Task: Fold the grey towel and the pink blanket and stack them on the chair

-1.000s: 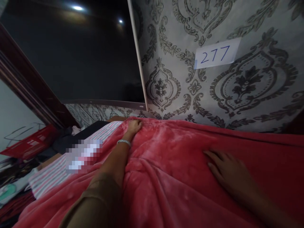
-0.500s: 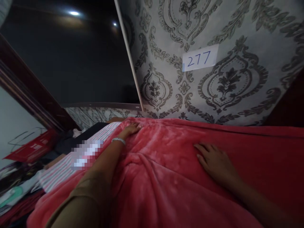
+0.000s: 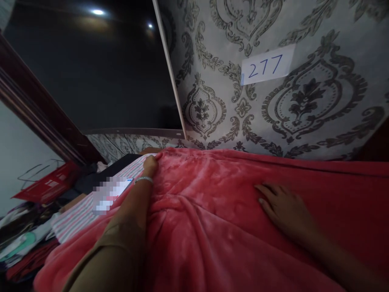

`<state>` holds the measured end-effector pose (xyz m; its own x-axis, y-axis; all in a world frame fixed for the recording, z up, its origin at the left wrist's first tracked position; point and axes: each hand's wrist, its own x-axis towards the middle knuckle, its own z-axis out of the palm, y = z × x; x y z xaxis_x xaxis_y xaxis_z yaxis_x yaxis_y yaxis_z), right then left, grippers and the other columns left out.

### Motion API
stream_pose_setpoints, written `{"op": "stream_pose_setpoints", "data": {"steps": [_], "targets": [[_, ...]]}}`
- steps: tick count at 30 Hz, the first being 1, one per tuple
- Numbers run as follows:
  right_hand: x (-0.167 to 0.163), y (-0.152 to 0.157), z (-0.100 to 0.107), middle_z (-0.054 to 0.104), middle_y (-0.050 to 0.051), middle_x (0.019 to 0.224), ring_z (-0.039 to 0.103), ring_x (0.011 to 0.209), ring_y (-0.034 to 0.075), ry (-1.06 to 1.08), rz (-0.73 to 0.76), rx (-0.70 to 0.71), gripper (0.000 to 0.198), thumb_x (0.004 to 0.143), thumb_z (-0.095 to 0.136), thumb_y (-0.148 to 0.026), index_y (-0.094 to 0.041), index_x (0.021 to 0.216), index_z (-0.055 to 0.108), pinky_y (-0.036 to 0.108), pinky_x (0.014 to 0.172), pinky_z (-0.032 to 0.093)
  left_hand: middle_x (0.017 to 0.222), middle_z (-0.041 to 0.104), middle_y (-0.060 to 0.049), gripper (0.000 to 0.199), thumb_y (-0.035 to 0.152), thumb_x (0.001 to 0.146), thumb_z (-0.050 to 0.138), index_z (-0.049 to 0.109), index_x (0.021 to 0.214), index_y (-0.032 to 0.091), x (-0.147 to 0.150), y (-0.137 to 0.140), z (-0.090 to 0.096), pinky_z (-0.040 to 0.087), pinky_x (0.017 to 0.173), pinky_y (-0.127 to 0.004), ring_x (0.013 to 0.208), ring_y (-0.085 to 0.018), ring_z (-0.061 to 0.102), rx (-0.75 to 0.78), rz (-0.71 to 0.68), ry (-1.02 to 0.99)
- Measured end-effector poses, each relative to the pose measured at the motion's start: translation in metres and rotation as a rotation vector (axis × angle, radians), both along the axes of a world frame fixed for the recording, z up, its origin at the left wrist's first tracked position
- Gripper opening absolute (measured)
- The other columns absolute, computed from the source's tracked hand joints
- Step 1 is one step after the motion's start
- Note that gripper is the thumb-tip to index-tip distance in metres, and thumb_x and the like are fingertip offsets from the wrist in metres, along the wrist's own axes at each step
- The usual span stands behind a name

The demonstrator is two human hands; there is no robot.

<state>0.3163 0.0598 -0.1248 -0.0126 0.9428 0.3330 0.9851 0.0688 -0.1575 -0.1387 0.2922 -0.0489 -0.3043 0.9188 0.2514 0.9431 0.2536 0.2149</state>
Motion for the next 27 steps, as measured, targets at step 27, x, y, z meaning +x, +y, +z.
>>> {"op": "stream_pose_setpoints", "data": {"steps": [27], "targets": [[-0.005,-0.002,0.008,0.038,0.011,0.164,0.038,0.148,0.033,-0.025,-0.076,-0.002,0.057,0.099,0.037,-0.041,-0.025,0.153,0.051,0.059,0.113,0.038,0.163,0.040,-0.017,0.064,0.059,0.100,0.029,0.044,0.156,0.030,0.045,0.018,-0.018,0.034,0.110,-0.073,0.147,-0.044,0.038,-0.192,-0.231,0.239]]}}
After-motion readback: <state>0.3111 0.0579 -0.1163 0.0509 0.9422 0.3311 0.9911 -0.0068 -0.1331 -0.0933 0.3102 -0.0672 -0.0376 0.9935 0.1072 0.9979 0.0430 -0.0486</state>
